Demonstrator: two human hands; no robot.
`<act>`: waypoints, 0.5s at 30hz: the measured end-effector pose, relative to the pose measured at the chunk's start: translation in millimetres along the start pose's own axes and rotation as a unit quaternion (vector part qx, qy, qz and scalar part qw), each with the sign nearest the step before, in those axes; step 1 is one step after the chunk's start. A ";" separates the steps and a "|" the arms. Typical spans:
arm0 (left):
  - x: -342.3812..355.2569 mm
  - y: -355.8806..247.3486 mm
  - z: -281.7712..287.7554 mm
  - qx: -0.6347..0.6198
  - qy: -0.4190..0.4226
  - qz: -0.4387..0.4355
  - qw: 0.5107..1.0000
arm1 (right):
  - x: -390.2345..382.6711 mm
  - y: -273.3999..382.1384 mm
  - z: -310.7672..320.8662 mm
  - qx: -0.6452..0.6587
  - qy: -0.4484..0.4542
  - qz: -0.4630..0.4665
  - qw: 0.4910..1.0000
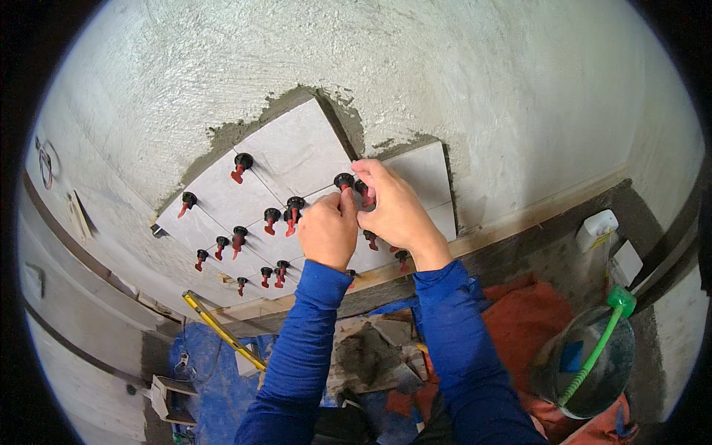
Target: The person installs white ceramic tiles on a wall using tile leveling clips and wedges. They place the clips between tiles, insert the wedges, and tighten them to ensure alignment. A rubber mallet is used to tap the tiles into place.
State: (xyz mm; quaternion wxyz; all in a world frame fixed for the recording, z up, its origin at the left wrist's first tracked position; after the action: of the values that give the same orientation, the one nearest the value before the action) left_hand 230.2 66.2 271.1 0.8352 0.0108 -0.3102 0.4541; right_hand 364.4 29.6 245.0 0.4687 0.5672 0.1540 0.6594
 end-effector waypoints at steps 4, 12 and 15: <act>2.1 1.0 -1.2 -0.030 0.003 0.017 0.999 | 1.0 0.1 -5.7 -0.014 -0.009 0.022 1.000; 3.1 15.5 -18.5 -0.210 -0.001 0.042 0.977 | 1.2 0.5 -5.8 -0.033 -0.024 0.036 0.999; 4.4 22.3 -26.1 -0.274 -0.012 0.039 0.961 | 1.4 0.5 -5.4 -0.025 -0.021 0.034 0.999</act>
State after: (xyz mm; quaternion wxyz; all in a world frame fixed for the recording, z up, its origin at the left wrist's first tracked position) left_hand 228.1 90.5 246.5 0.7840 -0.2252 -0.4326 0.3839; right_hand 359.5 32.2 244.5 0.4633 0.5739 0.1085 0.6665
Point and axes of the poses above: each hand's wrist, its own x-axis towards the middle knuckle, its own z-axis out of the back of the hand, y = z × x, the point moved 6 cm from there along x, towards the middle knuckle, and after that the axes turned 13 degrees about y, right-handed, at the moved point
